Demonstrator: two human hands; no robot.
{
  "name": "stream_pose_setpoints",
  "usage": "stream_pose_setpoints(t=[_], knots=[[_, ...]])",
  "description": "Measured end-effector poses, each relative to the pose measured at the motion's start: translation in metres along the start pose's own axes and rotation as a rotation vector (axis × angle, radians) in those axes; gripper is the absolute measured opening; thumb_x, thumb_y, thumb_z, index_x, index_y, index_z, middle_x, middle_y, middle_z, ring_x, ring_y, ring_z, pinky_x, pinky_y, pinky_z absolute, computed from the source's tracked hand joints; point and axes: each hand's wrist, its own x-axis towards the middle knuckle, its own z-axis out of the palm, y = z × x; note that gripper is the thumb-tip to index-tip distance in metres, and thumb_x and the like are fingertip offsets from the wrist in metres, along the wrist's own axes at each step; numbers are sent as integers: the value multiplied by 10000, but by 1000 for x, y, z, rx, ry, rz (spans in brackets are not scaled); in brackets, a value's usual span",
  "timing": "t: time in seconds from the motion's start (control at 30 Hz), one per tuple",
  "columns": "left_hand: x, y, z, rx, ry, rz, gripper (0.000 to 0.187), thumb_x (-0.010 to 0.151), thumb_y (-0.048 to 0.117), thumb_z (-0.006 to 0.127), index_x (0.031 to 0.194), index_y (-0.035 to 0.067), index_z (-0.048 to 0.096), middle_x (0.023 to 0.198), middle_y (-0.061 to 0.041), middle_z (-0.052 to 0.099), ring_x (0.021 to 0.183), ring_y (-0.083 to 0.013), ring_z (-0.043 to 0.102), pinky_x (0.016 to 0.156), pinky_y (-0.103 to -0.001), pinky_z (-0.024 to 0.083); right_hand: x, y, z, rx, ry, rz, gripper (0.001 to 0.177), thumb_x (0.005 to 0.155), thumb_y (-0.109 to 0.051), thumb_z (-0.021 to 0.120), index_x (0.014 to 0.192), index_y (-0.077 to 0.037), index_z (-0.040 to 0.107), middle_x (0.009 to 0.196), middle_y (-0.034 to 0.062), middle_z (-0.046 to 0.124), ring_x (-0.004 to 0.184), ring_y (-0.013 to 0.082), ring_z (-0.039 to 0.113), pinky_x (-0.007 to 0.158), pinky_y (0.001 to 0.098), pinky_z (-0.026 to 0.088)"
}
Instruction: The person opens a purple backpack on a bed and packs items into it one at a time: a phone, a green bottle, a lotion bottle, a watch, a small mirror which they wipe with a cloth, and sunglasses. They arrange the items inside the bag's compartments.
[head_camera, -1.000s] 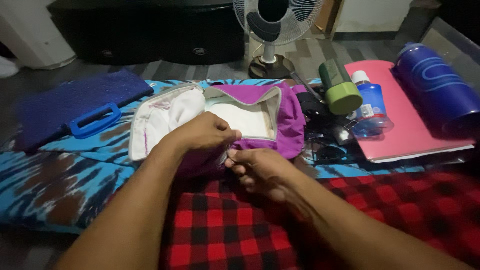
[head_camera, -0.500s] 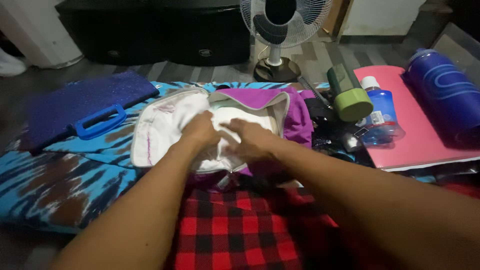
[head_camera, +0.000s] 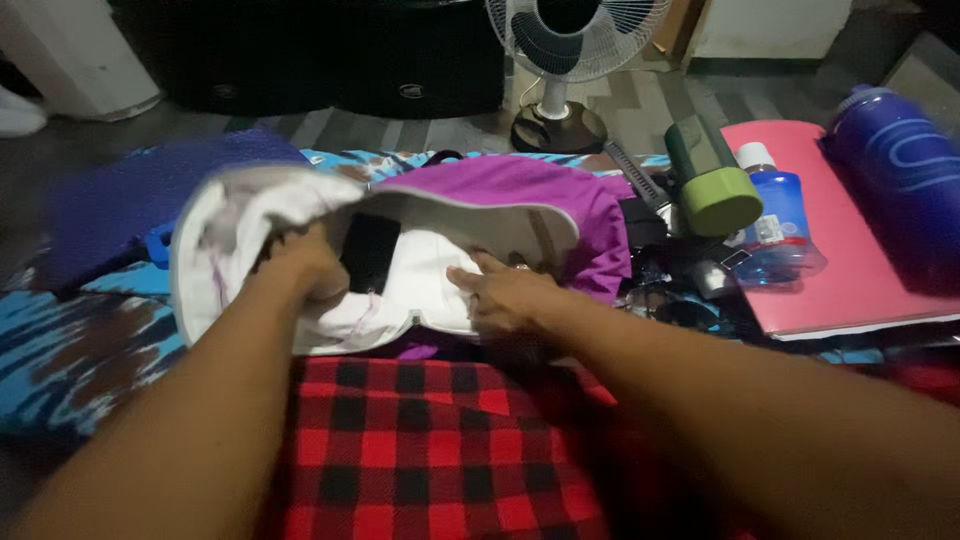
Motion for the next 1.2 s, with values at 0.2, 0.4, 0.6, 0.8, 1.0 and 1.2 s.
stream_pose_setpoints(t=[0.2, 0.4, 0.6, 0.8, 1.0, 1.2], knots=[[5, -15, 15, -94, 121, 298, 767, 685, 77, 745, 1429, 40, 562, 1346, -227, 655, 1245, -368, 643, 1026, -409, 531, 16, 16, -28, 182, 59, -20, 493, 1008, -366, 542, 1473, -201, 537, 1549, 228, 427, 1373, 407, 459, 1119, 461, 385], [12, -15, 33, -152, 92, 237, 798, 686, 398, 884, 1314, -25, 633, 1265, -236, 688, 1161, -367, 682, 1014, -427, 516, 15, 14, -30, 163, 19, 9, 603, 911, -337, 619, 1478, -175, 496, 1542, 191, 455, 1388, 391, 473, 1133, 446, 389], [10, 1, 34, 12, -13, 99, 900, 699, 540, 894, 1213, -164, 673, 1237, -334, 704, 1193, -394, 688, 1069, -420, 517, 39, 49, 11, -67, 76, -231, 551, 921, -415, 647, 1408, -178, 546, 1577, 213, 362, 1459, 459, 349, 1146, 487, 364], [-6, 12, 32, -71, 113, -49, 1269, 607, 501, 934, 1536, -64, 278, 1566, -325, 328, 1409, -462, 415, 1142, -520, 388, 35, 41, 13, -402, -16, -361, 302, 922, -411, 603, 1113, -263, 784, 1640, 156, 305, 1462, 505, 309, 1177, 508, 358], [-10, 5, 41, -201, 319, -88, 1139, 607, 371, 953, 1476, -44, 346, 1483, -325, 408, 1356, -473, 457, 1117, -521, 419, 3, 15, -11, 236, 116, -117, 771, 811, -377, 708, 1488, -182, 395, 1492, 225, 422, 1219, 450, 580, 1001, 485, 487], [18, -2, 16, -629, 239, -91, 528, 758, 260, 843, 1187, 1, 676, 936, -142, 670, 837, -324, 675, 684, -526, 597, -5, -14, -28, 93, 13, 24, 605, 913, -427, 646, 1431, -147, 508, 1422, 239, 532, 1186, 455, 628, 970, 504, 518]])
